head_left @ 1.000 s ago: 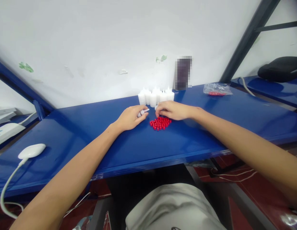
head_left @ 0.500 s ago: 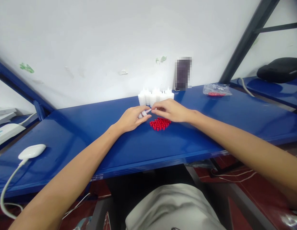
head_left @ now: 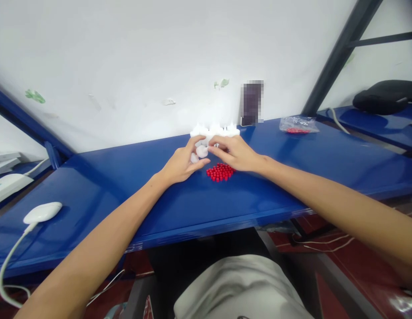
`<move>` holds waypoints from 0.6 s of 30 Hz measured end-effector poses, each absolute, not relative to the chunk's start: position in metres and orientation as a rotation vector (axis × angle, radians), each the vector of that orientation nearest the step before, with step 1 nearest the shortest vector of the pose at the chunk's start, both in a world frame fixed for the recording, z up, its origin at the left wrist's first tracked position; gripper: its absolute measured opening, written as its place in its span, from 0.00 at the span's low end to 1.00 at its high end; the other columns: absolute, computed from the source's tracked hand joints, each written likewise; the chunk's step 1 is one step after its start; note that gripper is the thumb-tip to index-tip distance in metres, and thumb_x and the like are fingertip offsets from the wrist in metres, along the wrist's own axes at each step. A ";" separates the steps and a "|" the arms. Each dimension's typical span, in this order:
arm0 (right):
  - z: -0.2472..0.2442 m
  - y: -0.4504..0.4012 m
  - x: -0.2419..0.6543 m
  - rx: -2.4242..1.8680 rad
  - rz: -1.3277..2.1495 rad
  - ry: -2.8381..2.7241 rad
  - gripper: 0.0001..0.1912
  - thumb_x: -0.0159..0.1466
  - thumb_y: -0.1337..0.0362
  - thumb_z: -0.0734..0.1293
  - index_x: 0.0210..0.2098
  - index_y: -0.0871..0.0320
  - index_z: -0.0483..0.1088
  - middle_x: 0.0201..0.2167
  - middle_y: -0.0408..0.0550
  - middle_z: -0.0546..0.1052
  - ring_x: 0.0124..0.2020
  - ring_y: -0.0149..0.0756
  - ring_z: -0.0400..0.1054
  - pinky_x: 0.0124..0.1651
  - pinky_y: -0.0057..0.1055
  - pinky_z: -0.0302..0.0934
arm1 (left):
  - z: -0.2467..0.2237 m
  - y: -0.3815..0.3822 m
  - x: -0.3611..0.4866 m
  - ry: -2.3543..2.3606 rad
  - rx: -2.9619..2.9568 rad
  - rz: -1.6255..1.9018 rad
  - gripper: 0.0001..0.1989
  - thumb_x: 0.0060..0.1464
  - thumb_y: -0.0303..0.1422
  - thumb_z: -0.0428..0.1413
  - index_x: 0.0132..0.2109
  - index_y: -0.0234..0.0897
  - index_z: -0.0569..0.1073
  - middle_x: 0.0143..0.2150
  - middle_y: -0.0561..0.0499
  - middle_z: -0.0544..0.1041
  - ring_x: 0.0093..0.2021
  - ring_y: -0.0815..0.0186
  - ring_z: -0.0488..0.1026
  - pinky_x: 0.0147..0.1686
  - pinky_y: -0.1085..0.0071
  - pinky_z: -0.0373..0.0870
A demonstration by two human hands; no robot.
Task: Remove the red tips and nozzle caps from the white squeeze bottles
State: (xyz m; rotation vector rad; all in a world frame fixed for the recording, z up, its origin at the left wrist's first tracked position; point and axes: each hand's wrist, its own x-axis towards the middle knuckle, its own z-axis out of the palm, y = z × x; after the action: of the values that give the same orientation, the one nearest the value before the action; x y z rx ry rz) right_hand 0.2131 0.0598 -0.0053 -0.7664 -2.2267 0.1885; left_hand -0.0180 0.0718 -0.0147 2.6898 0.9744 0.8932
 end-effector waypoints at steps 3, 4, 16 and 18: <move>-0.006 0.064 0.218 -0.840 0.142 -2.047 0.10 0.70 0.57 0.60 0.38 0.56 0.67 0.18 0.36 0.66 0.19 0.28 0.56 0.29 0.29 0.51 | -0.015 0.077 -0.024 1.092 2.630 0.903 0.25 0.66 0.45 0.48 0.63 0.35 0.60 0.32 0.54 0.75 0.27 0.67 0.71 0.33 0.70 0.65; -0.005 0.066 0.221 -0.869 0.120 -2.005 0.09 0.69 0.58 0.60 0.37 0.56 0.66 0.18 0.36 0.66 0.19 0.28 0.56 0.29 0.30 0.51 | -0.015 0.079 -0.026 1.135 2.620 0.903 0.20 0.67 0.43 0.46 0.58 0.35 0.65 0.30 0.54 0.74 0.27 0.66 0.71 0.33 0.70 0.64; -0.006 0.081 0.227 -1.249 0.000 -2.011 0.09 0.65 0.61 0.62 0.35 0.58 0.71 0.21 0.43 0.72 0.24 0.33 0.62 0.32 0.31 0.50 | -0.011 0.074 -0.020 1.074 2.806 0.665 0.15 0.61 0.32 0.42 0.40 0.35 0.74 0.36 0.47 0.78 0.36 0.59 0.74 0.38 0.65 0.67; -0.006 0.082 0.226 -1.295 -0.030 -2.039 0.10 0.65 0.60 0.62 0.36 0.58 0.72 0.23 0.45 0.73 0.25 0.34 0.63 0.32 0.31 0.49 | -0.011 0.073 -0.019 1.056 2.837 0.625 0.16 0.63 0.34 0.42 0.40 0.35 0.74 0.38 0.46 0.78 0.37 0.59 0.74 0.39 0.65 0.67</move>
State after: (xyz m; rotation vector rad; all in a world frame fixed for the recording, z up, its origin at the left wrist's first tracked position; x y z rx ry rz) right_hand 0.2263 0.0815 -0.0064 -1.2946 -2.0394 -0.0300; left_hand -0.0191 0.0731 -0.0110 2.8367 1.0565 0.6254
